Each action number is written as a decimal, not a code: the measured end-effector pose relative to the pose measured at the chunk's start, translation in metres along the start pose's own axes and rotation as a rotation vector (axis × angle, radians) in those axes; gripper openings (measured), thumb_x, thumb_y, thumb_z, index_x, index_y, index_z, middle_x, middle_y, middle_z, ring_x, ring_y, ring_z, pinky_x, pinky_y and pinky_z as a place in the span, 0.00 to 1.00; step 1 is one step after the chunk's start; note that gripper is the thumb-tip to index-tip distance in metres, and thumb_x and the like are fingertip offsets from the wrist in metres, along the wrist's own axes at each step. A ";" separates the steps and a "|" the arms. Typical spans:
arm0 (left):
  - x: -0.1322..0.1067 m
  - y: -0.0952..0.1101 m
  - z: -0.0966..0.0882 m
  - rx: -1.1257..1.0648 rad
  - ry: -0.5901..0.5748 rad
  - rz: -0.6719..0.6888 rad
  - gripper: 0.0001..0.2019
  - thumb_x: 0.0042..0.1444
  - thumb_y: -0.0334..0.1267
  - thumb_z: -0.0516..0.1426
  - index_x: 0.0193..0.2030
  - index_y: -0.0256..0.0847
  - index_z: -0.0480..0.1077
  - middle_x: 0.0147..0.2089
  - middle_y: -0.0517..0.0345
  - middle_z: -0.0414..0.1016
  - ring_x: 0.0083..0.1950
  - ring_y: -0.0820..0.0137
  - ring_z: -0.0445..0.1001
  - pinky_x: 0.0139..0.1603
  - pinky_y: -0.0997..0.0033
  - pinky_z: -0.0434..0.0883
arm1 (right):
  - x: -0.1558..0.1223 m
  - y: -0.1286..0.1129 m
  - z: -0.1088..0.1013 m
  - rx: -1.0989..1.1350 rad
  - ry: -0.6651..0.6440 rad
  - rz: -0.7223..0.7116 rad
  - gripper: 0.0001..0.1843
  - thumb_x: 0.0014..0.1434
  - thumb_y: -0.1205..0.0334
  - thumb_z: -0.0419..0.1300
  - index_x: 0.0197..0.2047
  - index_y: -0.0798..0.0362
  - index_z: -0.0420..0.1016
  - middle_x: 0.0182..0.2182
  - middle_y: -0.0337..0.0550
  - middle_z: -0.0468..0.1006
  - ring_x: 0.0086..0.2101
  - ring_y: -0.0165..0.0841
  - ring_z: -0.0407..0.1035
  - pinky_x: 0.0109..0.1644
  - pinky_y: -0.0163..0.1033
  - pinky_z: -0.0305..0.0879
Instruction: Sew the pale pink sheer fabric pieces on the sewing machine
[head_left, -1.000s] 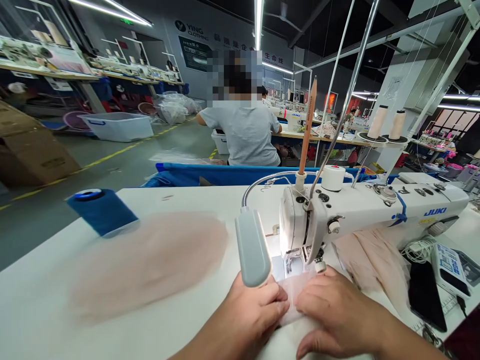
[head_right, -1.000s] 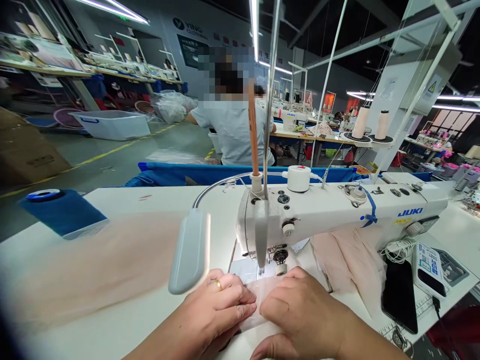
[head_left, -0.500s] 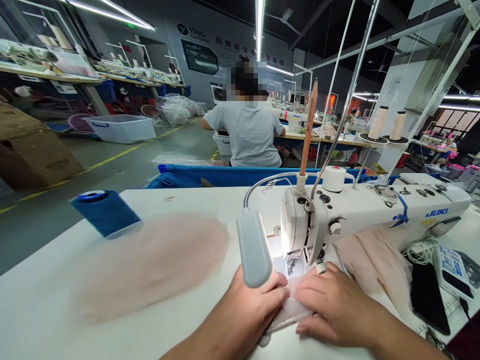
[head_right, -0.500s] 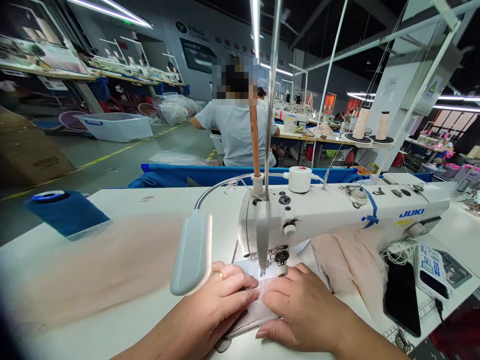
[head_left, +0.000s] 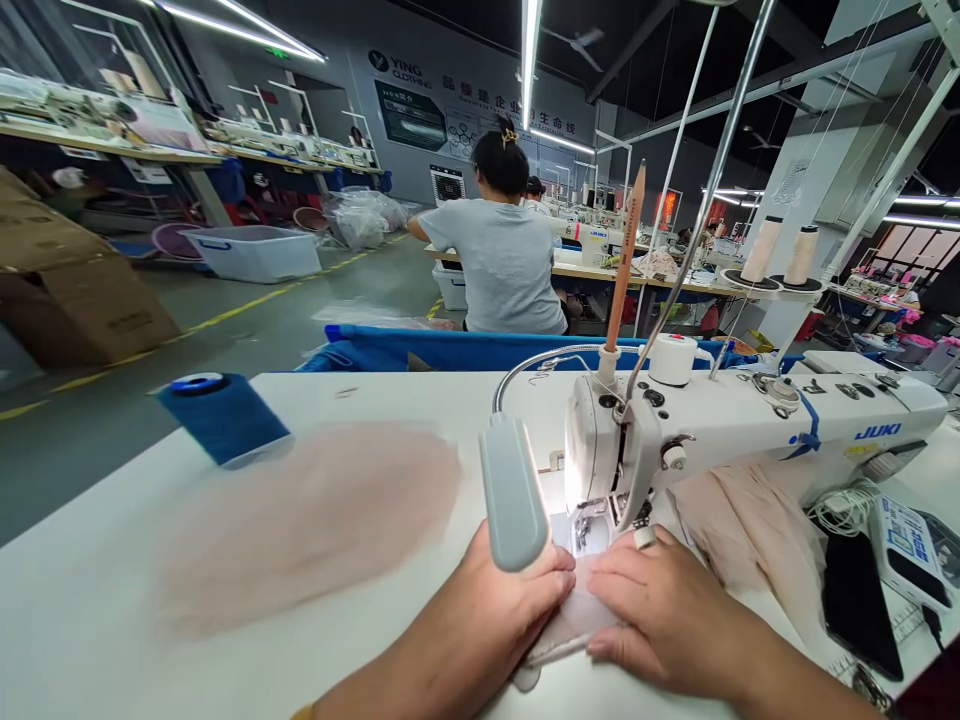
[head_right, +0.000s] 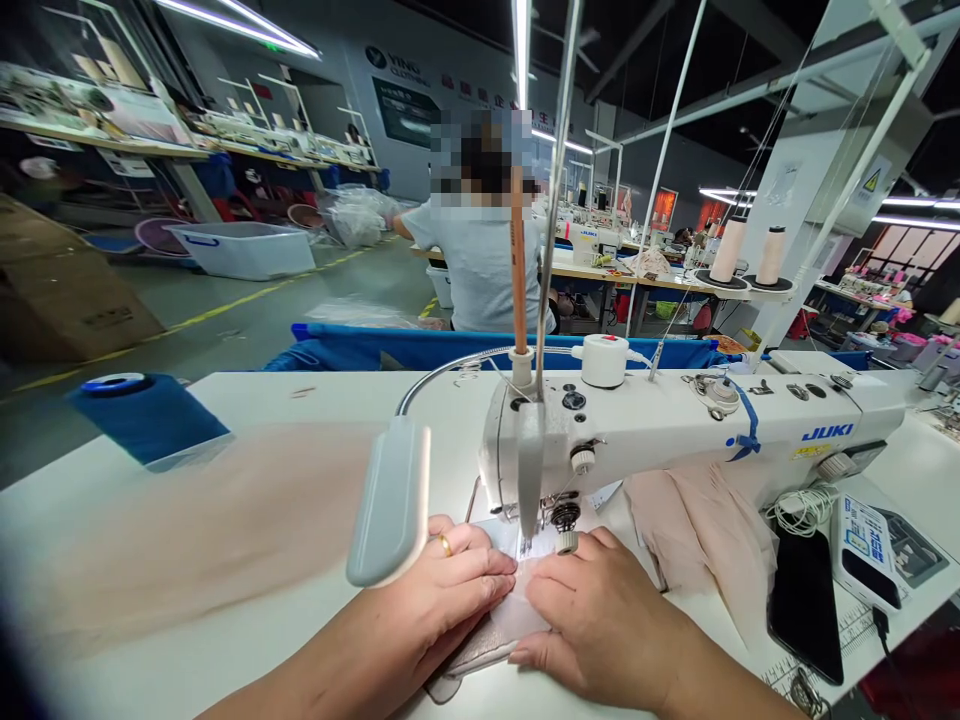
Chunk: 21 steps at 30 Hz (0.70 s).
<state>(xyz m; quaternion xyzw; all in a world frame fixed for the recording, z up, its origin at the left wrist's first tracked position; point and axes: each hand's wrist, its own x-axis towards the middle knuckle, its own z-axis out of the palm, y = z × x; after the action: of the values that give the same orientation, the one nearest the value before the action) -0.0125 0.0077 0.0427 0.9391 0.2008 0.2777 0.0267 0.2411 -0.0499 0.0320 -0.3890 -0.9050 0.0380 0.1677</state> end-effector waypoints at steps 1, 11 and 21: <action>0.000 0.000 0.000 0.002 -0.006 -0.002 0.18 0.76 0.30 0.51 0.40 0.48 0.80 0.37 0.58 0.82 0.40 0.61 0.77 0.50 0.56 0.69 | 0.000 0.000 0.000 -0.001 0.000 0.002 0.19 0.76 0.44 0.65 0.54 0.51 0.78 0.54 0.43 0.86 0.52 0.46 0.76 0.58 0.50 0.66; -0.014 -0.012 0.020 -0.062 0.022 -0.125 0.16 0.74 0.34 0.51 0.40 0.50 0.80 0.41 0.59 0.83 0.43 0.60 0.77 0.55 0.56 0.73 | 0.007 -0.001 0.000 -0.013 -0.031 0.087 0.16 0.75 0.46 0.67 0.49 0.50 0.79 0.47 0.43 0.86 0.48 0.47 0.76 0.54 0.50 0.68; -0.023 -0.026 0.053 -0.073 0.168 -0.250 0.15 0.73 0.39 0.52 0.41 0.50 0.80 0.43 0.55 0.84 0.47 0.57 0.79 0.53 0.54 0.75 | 0.011 0.000 -0.003 -0.027 -0.032 0.162 0.14 0.74 0.47 0.68 0.49 0.50 0.81 0.54 0.45 0.86 0.50 0.48 0.75 0.55 0.50 0.70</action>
<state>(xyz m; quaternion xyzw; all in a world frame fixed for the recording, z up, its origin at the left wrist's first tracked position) -0.0114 0.0258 -0.0186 0.8787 0.3074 0.3568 0.0786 0.2352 -0.0418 0.0378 -0.4627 -0.8735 0.0457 0.1443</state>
